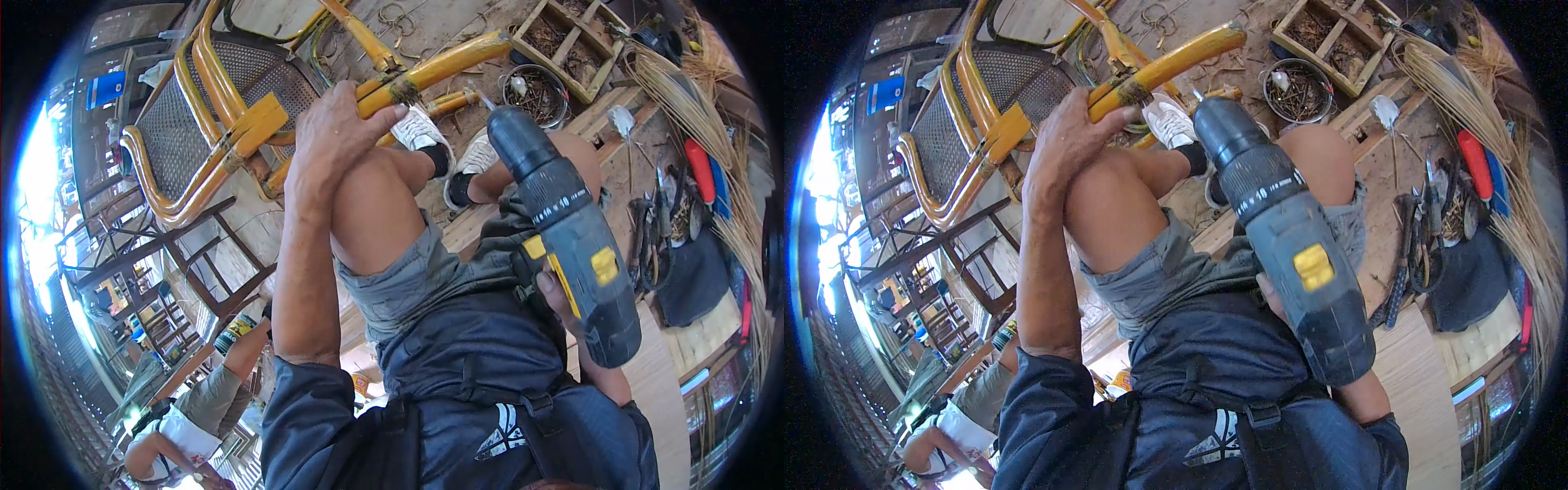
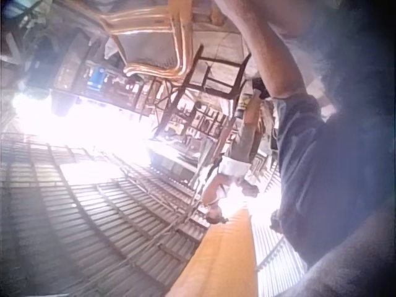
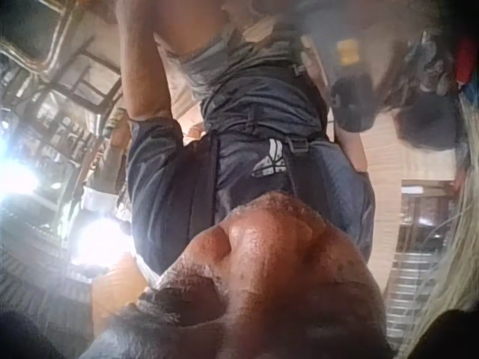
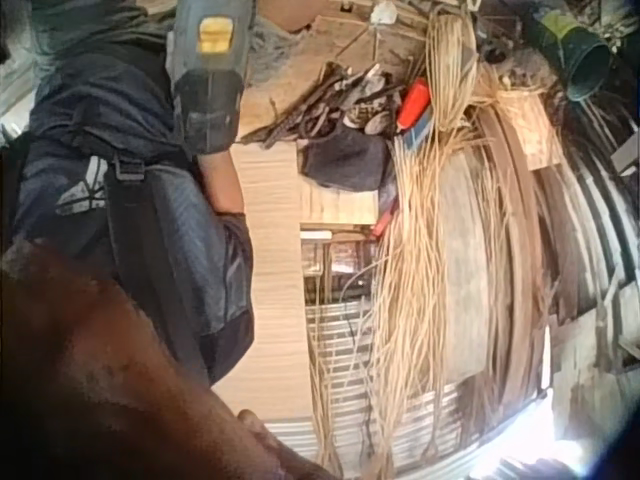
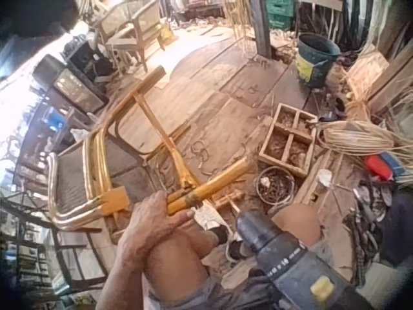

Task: The person repairs a yellow rattan chair by first using a knife to cut and remove old binding material from a joint. They then use a power drill to create holes in the rattan frame and insert new binding material to secure the joint.

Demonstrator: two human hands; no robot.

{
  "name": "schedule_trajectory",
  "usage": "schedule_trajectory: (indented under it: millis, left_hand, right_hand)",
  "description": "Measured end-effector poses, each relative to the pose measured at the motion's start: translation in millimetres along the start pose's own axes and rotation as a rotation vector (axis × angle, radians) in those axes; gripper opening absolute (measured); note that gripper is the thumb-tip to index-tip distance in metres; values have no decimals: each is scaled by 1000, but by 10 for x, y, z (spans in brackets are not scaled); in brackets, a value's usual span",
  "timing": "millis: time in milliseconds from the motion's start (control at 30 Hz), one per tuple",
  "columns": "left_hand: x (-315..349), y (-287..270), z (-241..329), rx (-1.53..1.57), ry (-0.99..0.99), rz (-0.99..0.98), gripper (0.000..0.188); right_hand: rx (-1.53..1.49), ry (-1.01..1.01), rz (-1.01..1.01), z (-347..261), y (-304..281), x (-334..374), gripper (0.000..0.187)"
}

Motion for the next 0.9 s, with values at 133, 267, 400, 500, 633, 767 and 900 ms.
schedule_trajectory:
  millis: [133,267,400,500,633,767,900]
  left_hand:
    - [15,-8,8,-27,-110,11,63]
    - [75,-109,99,-112,-5,154,60]
    - [499,-296,561,235,226,589,52]
    - [892,182,605,975,35,315,52]
    - [1099,1171,875,2088,-352,-376,88]
    - [955,1157,1060,2212,-172,-644,94]
    - [959,1170,1083,2202,-121,-800,89]
  right_hand:
    - [-72,-21,59,-23,-45,-25,31]
    - [-128,77,-58,28,95,-8,35]
    - [-162,112,-177,118,187,-58,40]
    - [-390,56,-154,-69,147,-233,43]
    - [-473,102,-227,-126,183,-371,48]
    - [-362,108,-244,-140,249,-436,42]
    - [-385,100,-305,-71,305,-354,42]
Point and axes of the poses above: each hand's wrist, its own x-axis away from the middle knuckle, its own y-axis out of the palm, z = x × y, the point moved 9 cm from there along -x, towards the middle knuckle, and after that the axes turned 11 degrees about x, right-handed, at the moved point
